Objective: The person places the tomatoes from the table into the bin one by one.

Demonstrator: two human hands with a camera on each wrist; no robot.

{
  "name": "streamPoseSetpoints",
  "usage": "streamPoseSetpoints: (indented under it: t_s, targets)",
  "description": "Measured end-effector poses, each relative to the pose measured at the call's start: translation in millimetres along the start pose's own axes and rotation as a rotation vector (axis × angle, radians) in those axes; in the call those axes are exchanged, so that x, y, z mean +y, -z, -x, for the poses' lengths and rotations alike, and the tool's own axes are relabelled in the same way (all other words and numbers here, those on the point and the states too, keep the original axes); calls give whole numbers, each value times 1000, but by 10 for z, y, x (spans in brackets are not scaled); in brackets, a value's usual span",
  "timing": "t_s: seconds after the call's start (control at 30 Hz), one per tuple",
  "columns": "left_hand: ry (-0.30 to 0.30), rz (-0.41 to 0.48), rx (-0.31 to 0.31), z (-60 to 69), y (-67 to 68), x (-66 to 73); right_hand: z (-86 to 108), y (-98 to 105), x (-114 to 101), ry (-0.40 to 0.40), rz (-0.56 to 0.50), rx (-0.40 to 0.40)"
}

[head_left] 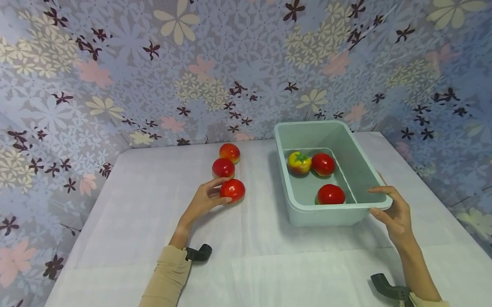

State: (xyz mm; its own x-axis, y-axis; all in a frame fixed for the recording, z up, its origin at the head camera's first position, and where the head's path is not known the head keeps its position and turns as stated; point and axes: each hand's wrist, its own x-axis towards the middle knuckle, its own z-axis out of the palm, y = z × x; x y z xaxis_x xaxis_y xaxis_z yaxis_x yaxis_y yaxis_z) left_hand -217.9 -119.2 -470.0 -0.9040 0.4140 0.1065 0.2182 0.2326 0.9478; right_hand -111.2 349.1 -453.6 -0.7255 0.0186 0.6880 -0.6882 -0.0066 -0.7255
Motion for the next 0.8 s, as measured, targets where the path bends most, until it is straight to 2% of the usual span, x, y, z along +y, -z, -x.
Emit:
streamPoseSetpoints:
  t_s: [0.43, 0.67, 0.8]
  targets:
    - [1, -7, 9, 25, 0, 40, 25, -5, -17, -15, 12, 11]
    - [-51, -10, 29, 7, 7, 90, 4, -4, -22, -19, 26, 7]
    - [-60, -15, 30, 3, 19, 110, -3, -7, -17, -20, 24, 7]
